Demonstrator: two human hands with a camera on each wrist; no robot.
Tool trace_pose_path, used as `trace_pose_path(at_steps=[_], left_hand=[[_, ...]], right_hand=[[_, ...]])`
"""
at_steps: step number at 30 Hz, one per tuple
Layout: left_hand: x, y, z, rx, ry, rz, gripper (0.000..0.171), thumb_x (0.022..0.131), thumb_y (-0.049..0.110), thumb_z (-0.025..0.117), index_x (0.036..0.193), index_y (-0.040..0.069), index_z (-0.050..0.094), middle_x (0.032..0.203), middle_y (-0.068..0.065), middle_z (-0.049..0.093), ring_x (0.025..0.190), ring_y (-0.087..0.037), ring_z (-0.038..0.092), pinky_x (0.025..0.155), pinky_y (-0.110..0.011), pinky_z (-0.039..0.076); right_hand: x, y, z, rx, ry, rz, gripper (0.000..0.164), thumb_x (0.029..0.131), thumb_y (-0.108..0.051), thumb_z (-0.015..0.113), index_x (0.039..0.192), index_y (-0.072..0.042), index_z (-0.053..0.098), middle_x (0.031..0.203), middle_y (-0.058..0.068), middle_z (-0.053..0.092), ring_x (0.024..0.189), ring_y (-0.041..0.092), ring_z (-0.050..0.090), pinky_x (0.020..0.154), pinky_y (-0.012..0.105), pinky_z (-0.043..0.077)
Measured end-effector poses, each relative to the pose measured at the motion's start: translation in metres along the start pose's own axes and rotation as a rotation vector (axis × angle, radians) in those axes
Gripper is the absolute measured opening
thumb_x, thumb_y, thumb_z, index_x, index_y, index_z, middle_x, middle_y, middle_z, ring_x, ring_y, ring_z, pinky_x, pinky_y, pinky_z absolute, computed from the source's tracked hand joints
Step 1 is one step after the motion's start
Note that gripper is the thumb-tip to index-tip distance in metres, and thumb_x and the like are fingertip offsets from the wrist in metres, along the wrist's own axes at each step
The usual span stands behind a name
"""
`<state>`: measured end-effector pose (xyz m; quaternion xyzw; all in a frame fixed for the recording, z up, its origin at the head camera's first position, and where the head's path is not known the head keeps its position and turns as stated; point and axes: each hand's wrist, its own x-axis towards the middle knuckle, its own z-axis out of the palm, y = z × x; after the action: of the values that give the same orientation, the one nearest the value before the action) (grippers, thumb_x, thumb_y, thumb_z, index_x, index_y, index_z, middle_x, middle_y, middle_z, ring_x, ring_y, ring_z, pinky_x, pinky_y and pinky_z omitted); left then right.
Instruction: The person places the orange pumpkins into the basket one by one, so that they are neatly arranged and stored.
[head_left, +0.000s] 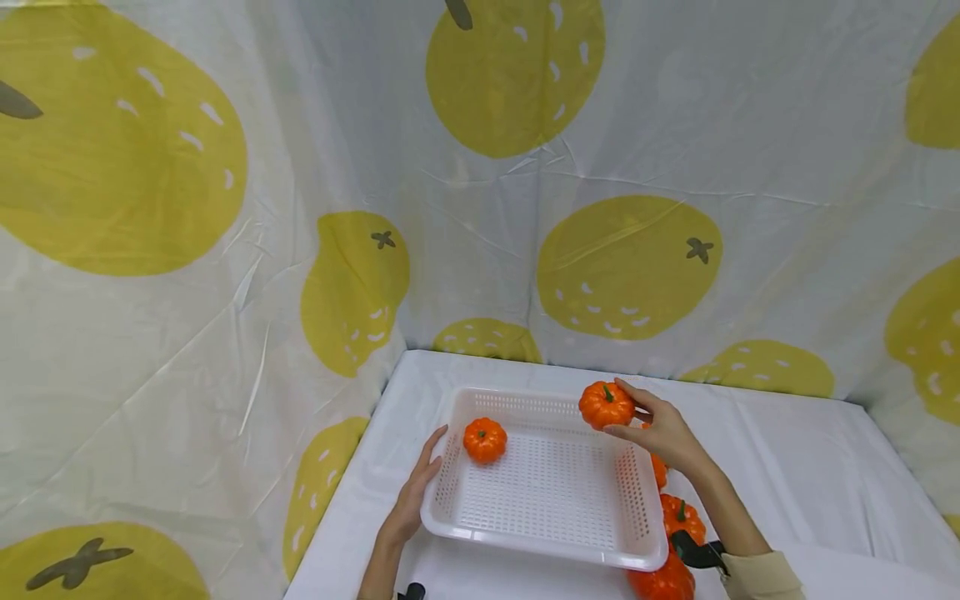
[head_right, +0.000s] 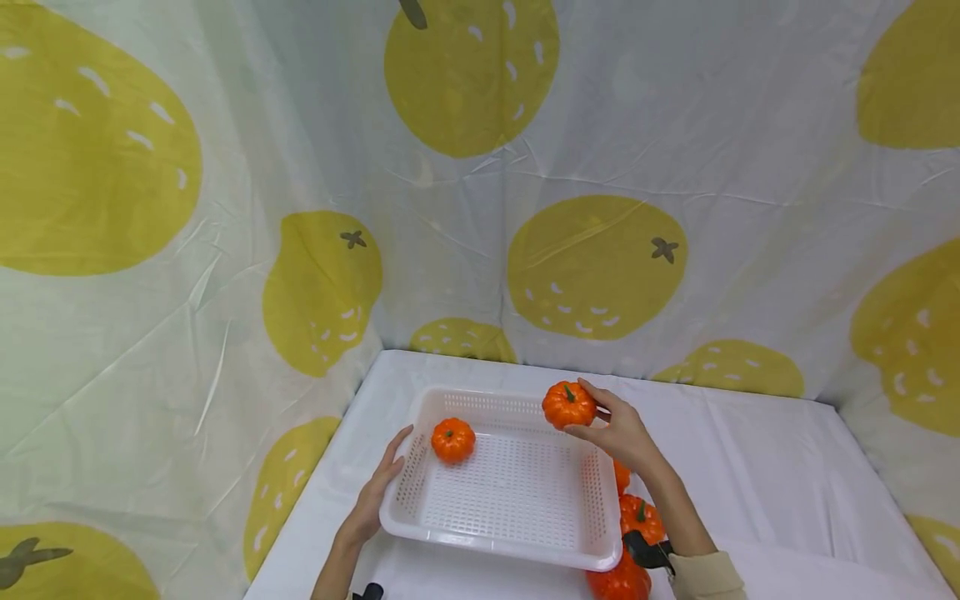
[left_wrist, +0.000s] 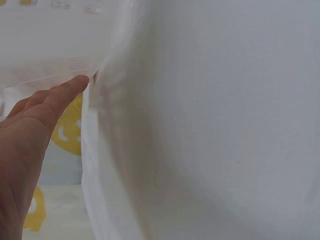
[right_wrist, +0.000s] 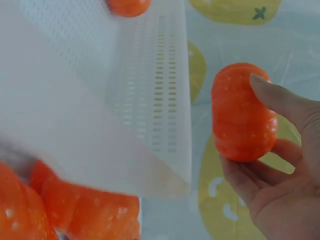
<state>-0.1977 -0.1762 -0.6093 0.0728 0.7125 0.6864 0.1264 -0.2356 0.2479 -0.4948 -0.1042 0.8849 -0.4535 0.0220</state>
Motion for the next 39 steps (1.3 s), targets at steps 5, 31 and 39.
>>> trace_pose_path(at_steps=[5, 31, 39], left_hand=[[0.0, 0.0, 0.0, 0.0, -0.006, 0.002, 0.057, 0.11, 0.045, 0.029, 0.165, 0.038, 0.016, 0.177, -0.005, 0.002, 0.154, -0.038, 0.023, 0.112, -0.035, 0.038], [-0.001, 0.002, -0.001, -0.004, -0.004, 0.004, 0.056, 0.11, 0.045, 0.029, 0.164, 0.039, 0.019, 0.176, -0.003, 0.005, 0.151, -0.035, 0.026, 0.112, -0.035, 0.036], [-0.002, 0.003, 0.001, 0.014, 0.003, 0.008, 0.056, 0.11, 0.044, 0.029, 0.165, 0.038, 0.018, 0.177, -0.004, 0.004, 0.153, -0.037, 0.025, 0.112, -0.036, 0.038]], right_hand=[[0.012, -0.006, 0.015, 0.034, -0.059, -0.045, 0.085, 0.09, -0.027, 0.081, 0.159, -0.004, 0.037, 0.156, 0.031, 0.044, 0.134, 0.052, 0.054, 0.1, 0.051, 0.056], [0.05, -0.009, 0.067, 0.127, -0.26, -0.071, 0.08, 0.085, -0.023, 0.086, 0.153, -0.004, 0.048, 0.156, 0.022, 0.05, 0.139, 0.044, 0.052, 0.108, 0.054, 0.051], [0.056, -0.007, 0.086, 0.13, -0.325, -0.108, 0.079, 0.085, -0.021, 0.086, 0.15, 0.002, 0.049, 0.153, 0.024, 0.053, 0.138, 0.044, 0.053, 0.111, 0.056, 0.047]])
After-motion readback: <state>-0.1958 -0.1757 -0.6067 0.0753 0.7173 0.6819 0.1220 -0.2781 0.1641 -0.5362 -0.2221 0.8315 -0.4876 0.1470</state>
